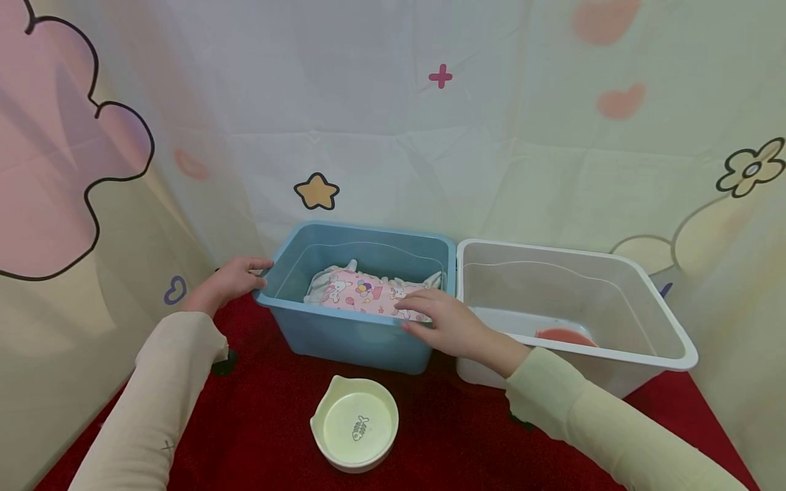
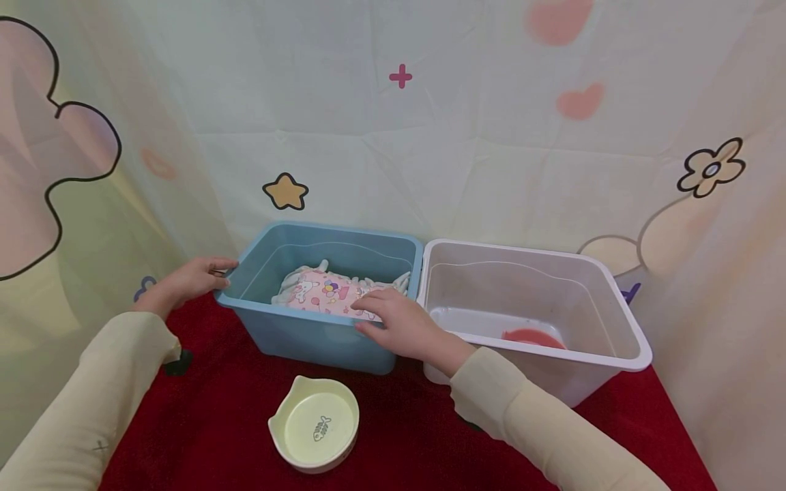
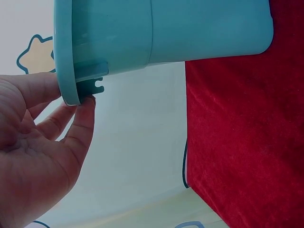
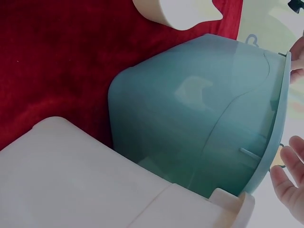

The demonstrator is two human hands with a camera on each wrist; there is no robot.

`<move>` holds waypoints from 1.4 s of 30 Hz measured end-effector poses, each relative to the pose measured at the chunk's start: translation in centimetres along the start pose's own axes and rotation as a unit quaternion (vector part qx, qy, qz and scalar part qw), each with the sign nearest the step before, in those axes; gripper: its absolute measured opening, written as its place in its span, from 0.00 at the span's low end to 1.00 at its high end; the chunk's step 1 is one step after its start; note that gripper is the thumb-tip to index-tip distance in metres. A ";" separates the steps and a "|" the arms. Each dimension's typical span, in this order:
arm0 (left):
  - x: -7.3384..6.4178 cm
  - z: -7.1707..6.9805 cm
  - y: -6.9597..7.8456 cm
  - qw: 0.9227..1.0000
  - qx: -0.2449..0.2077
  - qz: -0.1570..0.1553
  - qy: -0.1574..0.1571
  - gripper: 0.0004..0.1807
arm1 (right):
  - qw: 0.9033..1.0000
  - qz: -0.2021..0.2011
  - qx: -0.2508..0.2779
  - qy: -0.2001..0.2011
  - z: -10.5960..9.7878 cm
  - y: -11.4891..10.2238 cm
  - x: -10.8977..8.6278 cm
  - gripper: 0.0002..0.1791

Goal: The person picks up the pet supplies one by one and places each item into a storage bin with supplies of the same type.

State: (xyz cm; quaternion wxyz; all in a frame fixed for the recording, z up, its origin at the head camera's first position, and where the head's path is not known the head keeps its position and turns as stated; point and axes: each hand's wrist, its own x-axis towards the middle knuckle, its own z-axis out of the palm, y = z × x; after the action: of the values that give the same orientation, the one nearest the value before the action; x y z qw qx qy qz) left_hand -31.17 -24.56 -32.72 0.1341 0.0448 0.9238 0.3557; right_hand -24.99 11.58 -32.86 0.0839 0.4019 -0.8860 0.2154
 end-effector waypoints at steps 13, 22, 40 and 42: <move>0.0 0.0 0.0 1.000 -0.008 -0.002 -0.003 0.28 | 0.999 -0.034 0.011 0.029 0.4 -0.5 -0.7 0.16; 0.0 -0.1 0.1 1.000 -0.004 -0.010 -0.007 0.28 | 0.997 -0.053 0.011 0.056 0.8 -0.6 -1.1 0.15; 0.0 -0.1 0.0 1.000 0.003 -0.015 0.000 0.28 | 0.991 -0.090 0.026 0.095 1.6 -1.0 -1.8 0.12; 0.0 -0.1 0.0 1.000 0.002 -0.013 -0.001 0.28 | 0.991 -0.093 0.025 0.097 1.7 -1.0 -1.9 0.12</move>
State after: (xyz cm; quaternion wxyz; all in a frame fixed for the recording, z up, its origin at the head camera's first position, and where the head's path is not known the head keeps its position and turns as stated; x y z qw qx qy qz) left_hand -31.19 -24.61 -32.68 0.1397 0.0339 0.9250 0.3518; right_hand -22.95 11.50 -34.67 0.1787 0.4614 -0.8271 0.2666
